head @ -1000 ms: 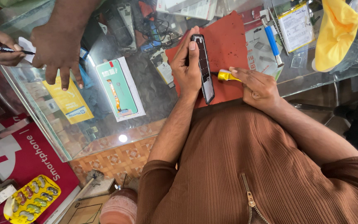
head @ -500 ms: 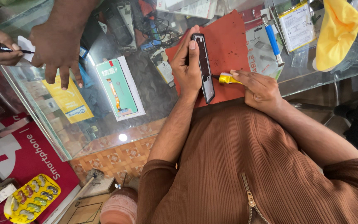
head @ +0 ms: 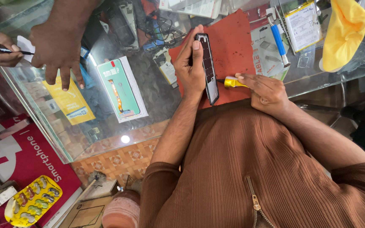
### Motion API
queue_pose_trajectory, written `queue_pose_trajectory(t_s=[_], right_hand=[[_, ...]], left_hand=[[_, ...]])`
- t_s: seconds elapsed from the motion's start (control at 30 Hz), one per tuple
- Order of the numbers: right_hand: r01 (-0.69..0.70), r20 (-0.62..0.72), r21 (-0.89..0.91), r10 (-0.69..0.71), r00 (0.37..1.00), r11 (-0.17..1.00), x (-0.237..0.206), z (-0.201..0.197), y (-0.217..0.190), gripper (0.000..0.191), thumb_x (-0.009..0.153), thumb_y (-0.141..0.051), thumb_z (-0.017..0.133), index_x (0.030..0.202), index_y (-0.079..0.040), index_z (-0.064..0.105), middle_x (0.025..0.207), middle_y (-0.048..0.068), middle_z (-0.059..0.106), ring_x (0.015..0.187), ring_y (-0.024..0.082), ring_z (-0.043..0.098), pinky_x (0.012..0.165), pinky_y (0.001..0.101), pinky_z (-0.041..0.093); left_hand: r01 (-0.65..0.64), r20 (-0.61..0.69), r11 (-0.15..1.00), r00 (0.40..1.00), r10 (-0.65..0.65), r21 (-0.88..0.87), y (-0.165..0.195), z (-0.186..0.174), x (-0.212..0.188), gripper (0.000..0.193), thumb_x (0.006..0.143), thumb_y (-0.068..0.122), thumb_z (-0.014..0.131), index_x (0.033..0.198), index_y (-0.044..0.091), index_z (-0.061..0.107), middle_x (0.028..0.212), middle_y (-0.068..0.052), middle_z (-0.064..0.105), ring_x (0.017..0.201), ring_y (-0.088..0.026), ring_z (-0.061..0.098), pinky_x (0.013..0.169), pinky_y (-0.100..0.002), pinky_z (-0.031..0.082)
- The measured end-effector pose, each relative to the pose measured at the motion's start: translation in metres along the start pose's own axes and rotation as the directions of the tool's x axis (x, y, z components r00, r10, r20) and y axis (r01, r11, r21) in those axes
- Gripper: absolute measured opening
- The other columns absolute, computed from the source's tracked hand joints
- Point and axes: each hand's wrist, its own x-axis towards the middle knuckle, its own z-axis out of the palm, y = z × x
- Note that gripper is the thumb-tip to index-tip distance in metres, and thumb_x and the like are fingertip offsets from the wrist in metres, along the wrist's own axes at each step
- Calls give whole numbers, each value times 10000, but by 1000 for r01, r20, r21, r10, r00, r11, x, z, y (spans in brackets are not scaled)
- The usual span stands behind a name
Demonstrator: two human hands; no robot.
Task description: The person applies adhesive to the edges of a disassembled smartphone frame using a small tube, then wipes the surface with a cloth. The person handles the phone frame and adhesive tube throughout the process.
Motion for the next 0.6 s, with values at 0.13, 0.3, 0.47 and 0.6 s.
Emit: queue_pose_trajectory(t_s=[0.13, 0.3, 0.47, 0.6], right_hand=[[18, 10, -4, -18, 1000, 1000, -3, 0, 2, 583, 720, 222, 513, 1255, 32, 642, 1219, 206, 728, 979, 331, 754, 844, 400, 621], [38, 12, -19, -37, 999, 999, -5, 1, 5, 573, 728, 228, 505, 1247, 26, 641, 1206, 191, 732, 1013, 331, 756, 878, 408, 626], [36, 36, 8, -37, 999, 999, -7, -2, 5, 573, 730, 229, 502, 1253, 38, 638, 1217, 200, 727, 1041, 330, 751, 887, 408, 622], [40, 29, 22, -41, 999, 999, -9, -2, 5, 564, 752, 234, 503, 1262, 31, 635, 1218, 182, 728, 1065, 312, 753, 918, 411, 625]], left_hand=[[2, 0, 1000, 1000, -2, -1, 0, 0, 0, 363, 1133, 188, 540, 1404, -39, 624, 1400, -189, 682, 1317, -227, 632, 1215, -361, 484], [11, 4, 1000, 1000, -11, -10, 0, 0, -1, 365, 1132, 183, 541, 1411, -41, 616, 1410, -192, 673, 1353, -236, 626, 1215, -361, 480], [15, 8, 1000, 1000, -14, -20, -1, 0, 0, 375, 1134, 199, 542, 1414, -40, 613, 1413, -190, 672, 1337, -232, 627, 1213, -361, 484], [17, 6, 1000, 1000, -17, -1, -1, -1, -1, 382, 1134, 214, 540, 1410, -39, 618, 1412, -189, 673, 1371, -239, 625, 1213, -362, 484]])
